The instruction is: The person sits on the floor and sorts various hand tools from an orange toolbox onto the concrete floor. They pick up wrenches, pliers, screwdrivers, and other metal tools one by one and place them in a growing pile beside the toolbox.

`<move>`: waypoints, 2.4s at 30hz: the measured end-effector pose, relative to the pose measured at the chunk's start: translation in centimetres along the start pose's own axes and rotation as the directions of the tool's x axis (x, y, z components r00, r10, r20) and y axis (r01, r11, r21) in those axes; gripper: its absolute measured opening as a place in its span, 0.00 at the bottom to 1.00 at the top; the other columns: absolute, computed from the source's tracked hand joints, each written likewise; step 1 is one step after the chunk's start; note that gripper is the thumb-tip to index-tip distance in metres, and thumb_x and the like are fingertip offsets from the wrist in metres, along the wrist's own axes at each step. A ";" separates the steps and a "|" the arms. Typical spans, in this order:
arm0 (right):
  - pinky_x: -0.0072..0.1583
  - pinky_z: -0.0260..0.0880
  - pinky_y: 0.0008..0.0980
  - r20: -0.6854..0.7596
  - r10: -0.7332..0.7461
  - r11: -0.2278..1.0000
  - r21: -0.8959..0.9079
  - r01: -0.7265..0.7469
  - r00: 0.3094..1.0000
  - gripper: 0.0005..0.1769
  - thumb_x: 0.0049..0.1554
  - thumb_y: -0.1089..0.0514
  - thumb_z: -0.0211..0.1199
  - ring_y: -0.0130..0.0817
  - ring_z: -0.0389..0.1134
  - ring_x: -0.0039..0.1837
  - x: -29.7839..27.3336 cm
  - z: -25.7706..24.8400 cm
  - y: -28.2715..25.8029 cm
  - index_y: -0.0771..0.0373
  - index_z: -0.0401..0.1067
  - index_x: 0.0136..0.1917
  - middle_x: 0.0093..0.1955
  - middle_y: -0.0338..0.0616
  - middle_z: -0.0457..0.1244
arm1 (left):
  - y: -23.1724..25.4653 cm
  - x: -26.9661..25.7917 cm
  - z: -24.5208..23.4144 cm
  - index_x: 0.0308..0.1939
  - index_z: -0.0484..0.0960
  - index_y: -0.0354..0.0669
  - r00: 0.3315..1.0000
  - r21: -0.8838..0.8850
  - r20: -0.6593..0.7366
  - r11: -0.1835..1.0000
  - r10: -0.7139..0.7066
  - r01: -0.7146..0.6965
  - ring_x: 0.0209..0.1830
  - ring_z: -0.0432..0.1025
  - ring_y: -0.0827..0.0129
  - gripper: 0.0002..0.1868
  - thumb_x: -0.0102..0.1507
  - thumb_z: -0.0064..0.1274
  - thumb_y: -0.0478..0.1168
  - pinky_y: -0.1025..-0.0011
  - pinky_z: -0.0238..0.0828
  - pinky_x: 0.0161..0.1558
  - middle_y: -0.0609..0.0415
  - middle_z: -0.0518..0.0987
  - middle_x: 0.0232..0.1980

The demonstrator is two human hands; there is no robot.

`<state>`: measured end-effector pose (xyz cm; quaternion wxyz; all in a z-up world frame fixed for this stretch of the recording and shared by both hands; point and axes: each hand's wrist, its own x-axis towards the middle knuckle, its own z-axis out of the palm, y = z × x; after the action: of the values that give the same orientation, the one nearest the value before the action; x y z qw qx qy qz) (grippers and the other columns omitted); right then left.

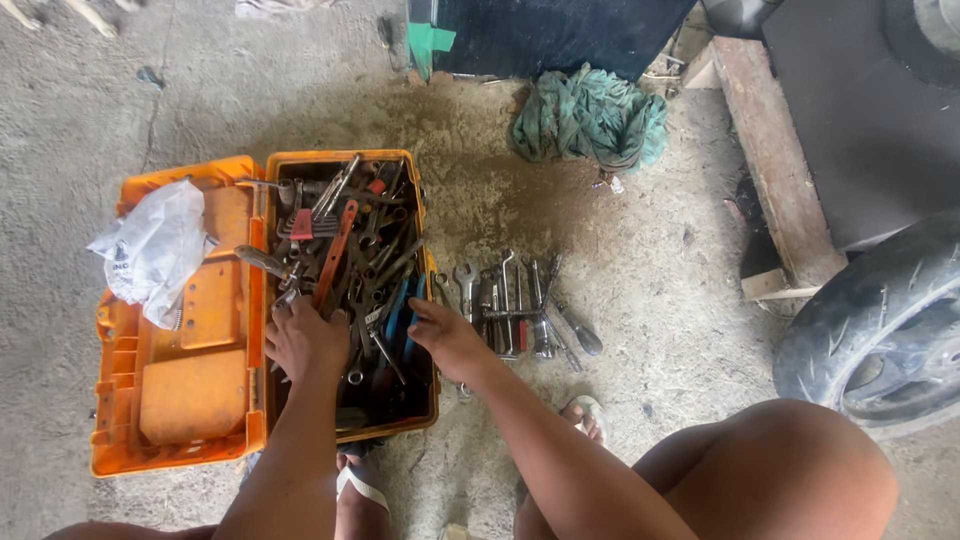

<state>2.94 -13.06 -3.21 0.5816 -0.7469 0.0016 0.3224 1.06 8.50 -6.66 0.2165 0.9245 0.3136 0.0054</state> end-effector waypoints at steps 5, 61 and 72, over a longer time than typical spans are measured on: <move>0.76 0.54 0.40 0.003 0.127 0.987 -0.096 -0.126 0.992 0.32 0.64 0.51 0.54 0.44 0.54 0.80 -1.5 -0.1 -2.4 0.57 0.55 0.79 0.80 0.49 0.54 | 0.5 0.1 -0.8 0.53 0.81 0.39 0.996 0.072 0.081 0.997 -0.025 0.019 0.65 0.65 0.43 0.21 0.67 0.52 0.52 0.46 0.57 0.65 0.41 0.78 0.57; 0.65 0.68 0.37 -0.338 -0.107 0.934 -0.357 -0.023 0.935 0.22 0.60 0.56 0.60 0.43 0.69 0.64 -6.8 -2.0 0.1 0.62 0.73 0.66 0.68 0.51 0.64 | 1.4 -3.6 -0.9 0.53 0.79 0.39 0.996 0.143 0.091 0.989 0.022 -0.035 0.58 0.71 0.50 0.21 0.59 0.60 0.45 0.48 0.66 0.58 0.43 0.75 0.57; 0.70 0.66 0.41 -0.218 -0.004 0.937 -0.341 -0.072 0.976 0.20 0.62 0.52 0.58 0.43 0.66 0.69 -8.3 1.3 -3.7 0.59 0.73 0.65 0.72 0.47 0.61 | 1.7 -3.2 -1.9 0.53 0.79 0.39 0.948 0.091 0.317 0.996 -0.006 -0.024 0.50 0.79 0.51 0.17 0.65 0.55 0.45 0.54 0.78 0.51 0.41 0.82 0.52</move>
<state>-2.87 -13.82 3.92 0.4314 -0.8681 0.0207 0.2448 -0.79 6.25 -3.82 0.2203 0.9240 0.2703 -0.1570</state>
